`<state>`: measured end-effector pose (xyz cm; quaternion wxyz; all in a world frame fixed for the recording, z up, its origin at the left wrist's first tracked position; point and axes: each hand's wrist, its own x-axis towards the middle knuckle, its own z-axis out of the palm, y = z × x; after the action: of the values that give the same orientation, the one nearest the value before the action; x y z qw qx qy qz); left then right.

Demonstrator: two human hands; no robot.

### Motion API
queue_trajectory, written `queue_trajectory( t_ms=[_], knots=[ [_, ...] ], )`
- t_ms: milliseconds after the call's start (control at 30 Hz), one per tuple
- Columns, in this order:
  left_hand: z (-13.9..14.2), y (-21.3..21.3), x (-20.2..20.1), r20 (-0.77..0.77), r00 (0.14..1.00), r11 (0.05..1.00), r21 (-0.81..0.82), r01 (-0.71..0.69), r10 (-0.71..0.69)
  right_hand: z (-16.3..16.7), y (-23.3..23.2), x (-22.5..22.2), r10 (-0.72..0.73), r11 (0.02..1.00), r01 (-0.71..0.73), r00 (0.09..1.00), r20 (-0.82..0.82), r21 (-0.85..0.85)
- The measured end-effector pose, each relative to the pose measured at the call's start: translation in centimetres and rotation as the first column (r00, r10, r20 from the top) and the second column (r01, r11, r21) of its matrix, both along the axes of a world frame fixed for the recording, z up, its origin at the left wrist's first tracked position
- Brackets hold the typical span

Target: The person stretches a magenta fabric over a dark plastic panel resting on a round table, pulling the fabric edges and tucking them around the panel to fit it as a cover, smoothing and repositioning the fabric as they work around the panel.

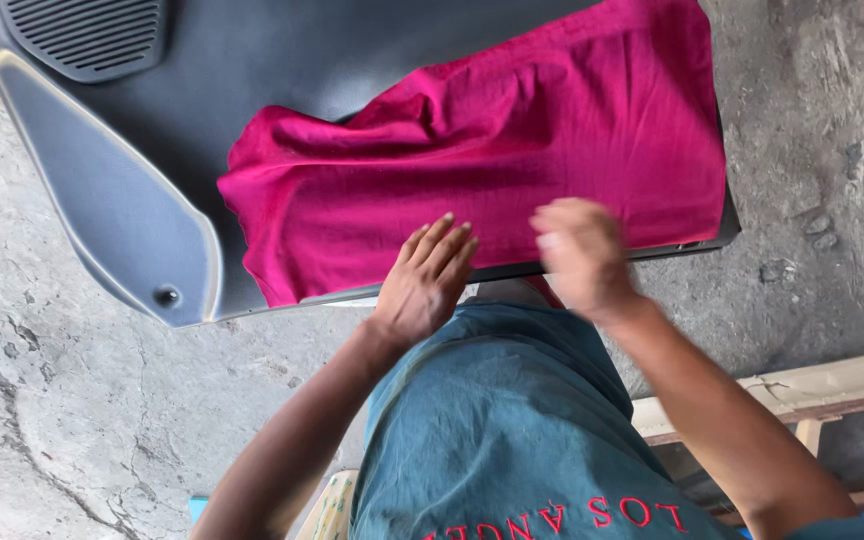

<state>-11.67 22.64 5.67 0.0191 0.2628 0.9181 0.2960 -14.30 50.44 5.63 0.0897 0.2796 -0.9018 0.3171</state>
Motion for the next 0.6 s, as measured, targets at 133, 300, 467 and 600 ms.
queue_trajectory(
  t_ms=[133,300,467,600],
  knots=[
    [-1.5,0.5,-1.8,0.058,0.995,0.981,-0.175,0.088,-0.079,-1.0,-6.6,-0.1,0.073,0.983,-0.094,0.988,0.135,0.158],
    [-3.2,0.2,-0.9,0.114,0.990,0.968,-0.228,0.104,-0.079,-2.0,-7.1,-0.4,0.112,0.958,-0.165,0.969,0.221,0.234],
    [-3.7,0.3,-0.5,0.100,0.994,0.952,-0.300,0.068,-0.040,-2.6,-7.3,-0.5,0.137,0.941,-0.202,0.962,0.238,0.272],
    [-3.2,0.3,-0.7,0.130,0.991,0.941,-0.332,0.070,-0.028,-2.2,-7.2,-1.0,0.136,0.928,-0.212,0.958,0.253,0.305]
  ],
)
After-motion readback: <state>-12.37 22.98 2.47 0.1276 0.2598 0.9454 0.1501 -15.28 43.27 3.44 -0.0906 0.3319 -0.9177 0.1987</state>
